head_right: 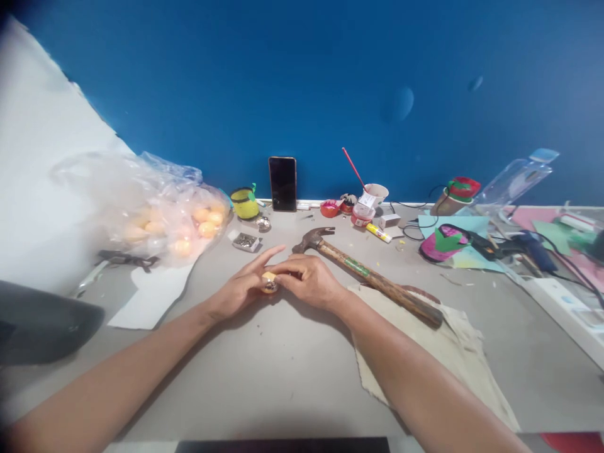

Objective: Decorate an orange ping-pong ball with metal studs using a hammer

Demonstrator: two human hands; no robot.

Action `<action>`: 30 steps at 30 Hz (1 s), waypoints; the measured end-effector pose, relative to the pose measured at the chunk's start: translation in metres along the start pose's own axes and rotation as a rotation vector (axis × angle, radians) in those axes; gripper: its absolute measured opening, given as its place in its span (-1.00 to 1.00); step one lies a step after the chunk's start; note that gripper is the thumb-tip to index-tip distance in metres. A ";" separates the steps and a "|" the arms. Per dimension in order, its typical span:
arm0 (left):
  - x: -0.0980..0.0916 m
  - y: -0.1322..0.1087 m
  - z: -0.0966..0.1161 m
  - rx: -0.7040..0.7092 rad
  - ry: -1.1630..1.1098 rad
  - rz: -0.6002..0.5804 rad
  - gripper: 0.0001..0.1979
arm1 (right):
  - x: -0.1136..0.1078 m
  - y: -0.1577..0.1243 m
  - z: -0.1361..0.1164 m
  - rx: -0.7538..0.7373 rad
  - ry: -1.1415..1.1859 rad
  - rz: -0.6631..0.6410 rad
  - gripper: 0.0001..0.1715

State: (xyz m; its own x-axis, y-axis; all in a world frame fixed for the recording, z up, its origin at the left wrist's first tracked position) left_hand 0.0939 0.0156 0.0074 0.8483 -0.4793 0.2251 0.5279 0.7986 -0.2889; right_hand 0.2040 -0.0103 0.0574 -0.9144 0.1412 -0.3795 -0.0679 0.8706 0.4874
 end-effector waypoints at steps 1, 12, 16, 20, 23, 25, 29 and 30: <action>0.000 0.000 0.000 0.005 0.023 -0.007 -0.12 | 0.000 0.000 -0.001 -0.017 -0.003 -0.005 -0.74; 0.000 0.000 -0.002 -0.002 0.113 -0.061 -0.11 | 0.003 -0.005 -0.009 -0.259 -0.158 -0.012 -0.77; 0.001 -0.001 -0.001 0.020 0.185 -0.090 -0.11 | 0.002 -0.007 -0.016 -0.343 -0.204 0.012 -0.75; 0.001 0.000 -0.004 0.025 0.195 -0.108 -0.11 | -0.001 -0.002 -0.010 -0.169 -0.150 0.015 -0.79; 0.001 0.001 -0.004 0.050 0.209 -0.099 -0.13 | 0.001 -0.002 -0.004 -0.016 -0.108 -0.016 -0.78; 0.001 0.000 -0.002 0.076 0.233 -0.083 -0.13 | 0.003 -0.003 -0.003 0.014 -0.134 -0.015 -0.81; 0.005 -0.002 -0.001 0.073 0.221 -0.092 -0.13 | -0.007 -0.001 0.001 0.019 -0.268 0.095 -0.81; 0.006 -0.002 -0.002 0.064 0.198 -0.097 -0.15 | -0.011 0.000 0.004 0.029 -0.290 0.128 -0.80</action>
State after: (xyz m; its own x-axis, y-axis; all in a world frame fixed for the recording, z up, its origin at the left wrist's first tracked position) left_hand 0.0980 0.0109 0.0073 0.7887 -0.6119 0.0602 0.6090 0.7639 -0.2136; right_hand 0.2158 -0.0102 0.0584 -0.7627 0.3752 -0.5269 0.0554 0.8494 0.5248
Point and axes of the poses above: each hand's wrist, its own y-axis towards the middle knuckle, its own x-axis out of the palm, z = x × y, the point moved 9 cm from there along y, towards the middle knuckle, and after that the axes turned 11 degrees about z, right-handed, at the moved point
